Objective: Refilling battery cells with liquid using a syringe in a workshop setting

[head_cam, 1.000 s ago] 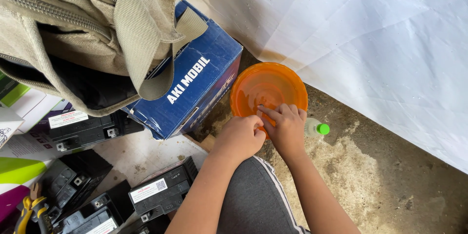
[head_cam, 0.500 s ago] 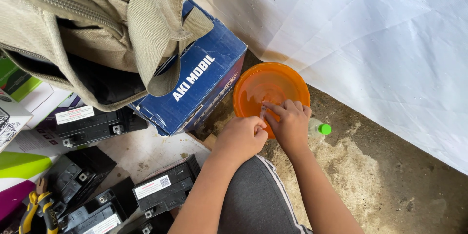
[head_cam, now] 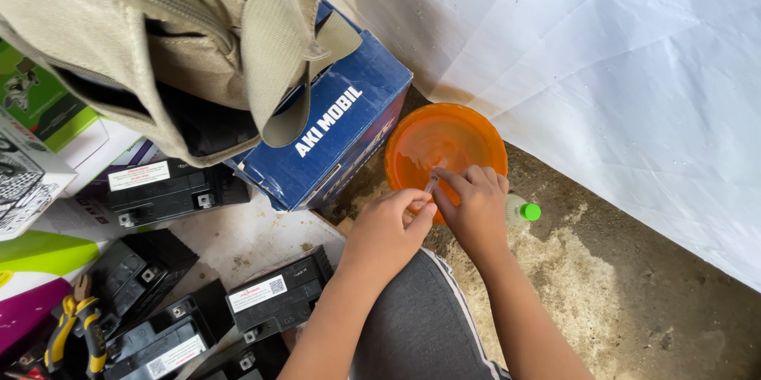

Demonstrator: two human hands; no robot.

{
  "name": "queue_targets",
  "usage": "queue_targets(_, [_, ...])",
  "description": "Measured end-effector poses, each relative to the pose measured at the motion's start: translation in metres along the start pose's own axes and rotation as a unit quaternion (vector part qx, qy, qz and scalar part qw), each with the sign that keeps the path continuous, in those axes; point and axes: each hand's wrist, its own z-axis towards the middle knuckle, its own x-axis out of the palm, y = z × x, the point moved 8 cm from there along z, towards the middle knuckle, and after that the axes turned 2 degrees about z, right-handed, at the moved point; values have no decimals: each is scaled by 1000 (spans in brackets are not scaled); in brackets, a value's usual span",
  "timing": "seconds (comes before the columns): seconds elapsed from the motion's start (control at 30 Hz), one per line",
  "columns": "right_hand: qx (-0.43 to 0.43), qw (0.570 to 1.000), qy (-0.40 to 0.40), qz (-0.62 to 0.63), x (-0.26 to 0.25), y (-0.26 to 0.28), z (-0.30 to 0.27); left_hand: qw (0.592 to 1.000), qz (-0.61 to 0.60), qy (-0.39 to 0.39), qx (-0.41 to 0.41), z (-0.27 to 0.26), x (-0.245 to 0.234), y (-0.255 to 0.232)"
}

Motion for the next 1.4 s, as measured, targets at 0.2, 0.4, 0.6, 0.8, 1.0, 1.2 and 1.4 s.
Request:
queue_targets(0.2, [-5, 1000, 5, 16, -32, 26, -1, 997, -44, -35, 60, -44, -15, -12])
queue_targets(0.4, [-73, 995, -23, 61, -84, 87, -4, 936, -57, -189, 292, -107, -30, -22])
queue_targets(0.6, [-172, 978, -26, 119, -138, 182, -4, 883, -47, -316, 344, -194, -77, -20])
queue_targets(0.8, [-252, 929, 69, 261, -155, 272, -25, 861, -33, -377, 339, -286, -112, 14])
queue_targets(1.0, [-363, 844, 188, 346, -128, 346, -72, 870, -27, -424, 251, -372, -138, 60])
queue_targets(1.2, [-384, 781, 297, 394, -113, 409, -110, 858, -55, -473, 192, -434, -152, 101])
queue_targets(1.4, [-437, 744, 294, 412, -117, 462, -136, 889, -73, -415, 176, -462, -134, 153])
